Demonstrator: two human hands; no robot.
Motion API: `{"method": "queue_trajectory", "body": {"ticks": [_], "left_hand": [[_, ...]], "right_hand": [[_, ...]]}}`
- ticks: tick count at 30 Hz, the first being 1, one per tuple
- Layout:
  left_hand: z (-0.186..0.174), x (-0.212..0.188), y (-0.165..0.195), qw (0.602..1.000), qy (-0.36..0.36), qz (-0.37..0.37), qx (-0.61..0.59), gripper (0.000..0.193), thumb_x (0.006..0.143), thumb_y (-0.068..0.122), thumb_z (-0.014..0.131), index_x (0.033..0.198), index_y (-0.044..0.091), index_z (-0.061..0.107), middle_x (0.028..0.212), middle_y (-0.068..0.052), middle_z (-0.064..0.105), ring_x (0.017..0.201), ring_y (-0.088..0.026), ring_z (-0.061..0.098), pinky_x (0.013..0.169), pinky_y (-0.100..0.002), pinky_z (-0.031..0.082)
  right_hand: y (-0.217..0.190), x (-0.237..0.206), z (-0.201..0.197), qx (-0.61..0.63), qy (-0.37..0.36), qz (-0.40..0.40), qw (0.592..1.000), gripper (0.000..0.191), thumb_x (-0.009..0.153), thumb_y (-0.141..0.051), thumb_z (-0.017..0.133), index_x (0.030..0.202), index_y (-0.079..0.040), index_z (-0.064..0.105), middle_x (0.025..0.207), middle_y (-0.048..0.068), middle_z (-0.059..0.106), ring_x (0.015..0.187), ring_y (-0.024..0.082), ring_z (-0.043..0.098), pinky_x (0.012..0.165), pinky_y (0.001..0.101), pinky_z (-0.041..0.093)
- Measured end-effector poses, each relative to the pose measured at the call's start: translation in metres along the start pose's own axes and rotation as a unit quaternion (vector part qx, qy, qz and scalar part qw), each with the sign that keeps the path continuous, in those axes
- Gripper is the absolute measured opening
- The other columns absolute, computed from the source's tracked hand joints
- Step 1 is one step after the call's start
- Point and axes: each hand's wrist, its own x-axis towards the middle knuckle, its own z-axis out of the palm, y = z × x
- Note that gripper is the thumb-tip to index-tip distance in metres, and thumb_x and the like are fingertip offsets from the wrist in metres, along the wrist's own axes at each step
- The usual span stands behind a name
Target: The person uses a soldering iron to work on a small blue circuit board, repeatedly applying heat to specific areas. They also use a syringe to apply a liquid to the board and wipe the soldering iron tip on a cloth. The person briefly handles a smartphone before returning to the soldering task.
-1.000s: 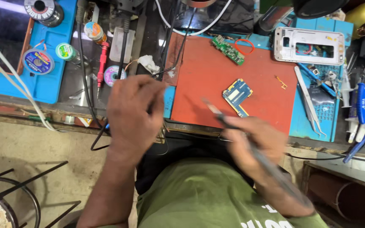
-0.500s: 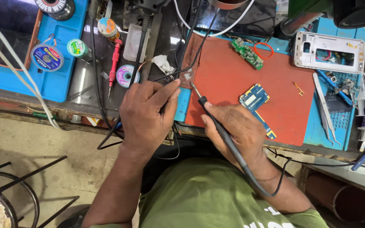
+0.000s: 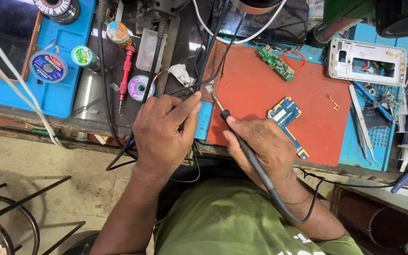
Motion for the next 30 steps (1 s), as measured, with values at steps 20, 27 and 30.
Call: {"method": "queue_trajectory", "body": {"ticks": [20, 27, 30], "left_hand": [[0.001, 0.000, -0.001, 1.000, -0.004, -0.005, -0.003, 0.028, 0.091, 0.013, 0.082, 0.118, 0.017, 0.078, 0.085, 0.000, 0.061, 0.078, -0.022, 0.057, 0.071, -0.039, 0.047], [0.000, 0.004, 0.003, 1.000, 0.000, -0.005, -0.009, 0.025, 0.091, 0.013, 0.082, 0.116, 0.017, 0.078, 0.085, -0.002, 0.061, 0.077, -0.023, 0.057, 0.070, -0.039, 0.047], [-0.003, 0.006, 0.004, 1.000, -0.005, 0.000, -0.008, 0.025, 0.091, 0.012, 0.082, 0.116, 0.016, 0.078, 0.085, -0.003, 0.061, 0.078, -0.025, 0.057, 0.070, -0.040, 0.047]], "right_hand": [[0.000, 0.001, 0.001, -0.012, 0.000, -0.016, 1.000, 0.033, 0.082, 0.000, 0.086, 0.113, 0.001, 0.074, 0.092, 0.011, 0.074, 0.077, 0.022, 0.066, 0.070, 0.0329, 0.053], [0.006, -0.013, -0.012, -0.017, 0.043, -0.039, 0.998, 0.030, 0.085, 0.001, 0.083, 0.112, 0.000, 0.073, 0.099, 0.012, 0.074, 0.086, 0.025, 0.070, 0.076, 0.0343, 0.057], [0.015, -0.028, -0.027, -0.040, 0.056, -0.076, 0.995, 0.030, 0.082, -0.001, 0.085, 0.110, -0.002, 0.073, 0.103, 0.014, 0.073, 0.087, 0.027, 0.069, 0.075, 0.0358, 0.058]]}}
